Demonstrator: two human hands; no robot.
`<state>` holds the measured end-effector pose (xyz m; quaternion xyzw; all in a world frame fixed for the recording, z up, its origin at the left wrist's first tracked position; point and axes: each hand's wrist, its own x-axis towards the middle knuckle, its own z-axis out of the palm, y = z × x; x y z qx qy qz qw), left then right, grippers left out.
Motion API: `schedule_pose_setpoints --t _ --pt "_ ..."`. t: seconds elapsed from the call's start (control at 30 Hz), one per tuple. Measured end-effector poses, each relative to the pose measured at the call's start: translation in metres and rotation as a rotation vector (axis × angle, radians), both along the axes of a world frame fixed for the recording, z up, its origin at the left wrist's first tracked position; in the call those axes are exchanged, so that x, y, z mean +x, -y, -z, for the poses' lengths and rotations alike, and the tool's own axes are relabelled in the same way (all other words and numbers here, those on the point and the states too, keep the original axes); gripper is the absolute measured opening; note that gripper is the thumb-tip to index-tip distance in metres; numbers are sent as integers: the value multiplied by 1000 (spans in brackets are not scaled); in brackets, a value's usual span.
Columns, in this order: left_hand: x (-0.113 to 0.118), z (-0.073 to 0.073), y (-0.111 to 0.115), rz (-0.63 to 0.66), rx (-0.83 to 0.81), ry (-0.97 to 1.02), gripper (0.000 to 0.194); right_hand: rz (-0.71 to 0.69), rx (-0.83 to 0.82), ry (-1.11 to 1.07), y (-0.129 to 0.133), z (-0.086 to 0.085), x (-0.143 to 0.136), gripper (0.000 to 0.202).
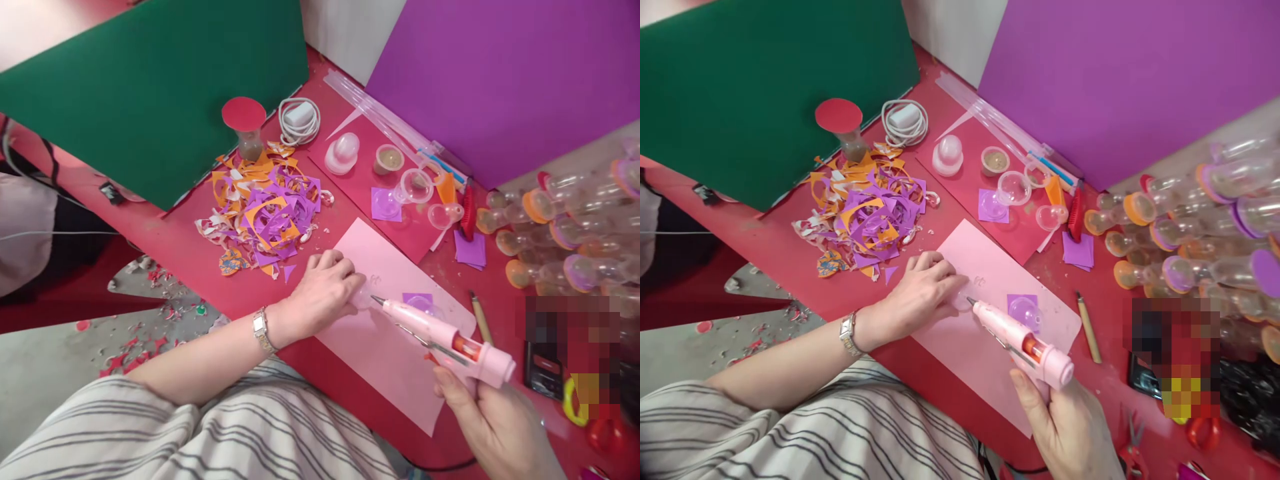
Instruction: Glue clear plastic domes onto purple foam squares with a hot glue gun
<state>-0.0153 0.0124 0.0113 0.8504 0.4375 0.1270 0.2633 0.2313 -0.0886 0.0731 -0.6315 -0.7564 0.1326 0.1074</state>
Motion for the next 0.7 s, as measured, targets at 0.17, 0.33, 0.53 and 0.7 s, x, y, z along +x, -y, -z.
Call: schedule_pose_setpoints --t 0.17,0.33,0.53,0.7 --pt "0 3 1 -3 9 4 40 -35 19 48 -7 -7 -10 42" --pt "0 3 1 18 19 -5 35 -81 51 102 -18 -16 -20 45" --pt "0 4 1 23 49 9 35 -107 15 243 -25 -23 -19 47" --pt "0 6 1 27 61 14 34 -169 60 294 -34 -33 -29 46"
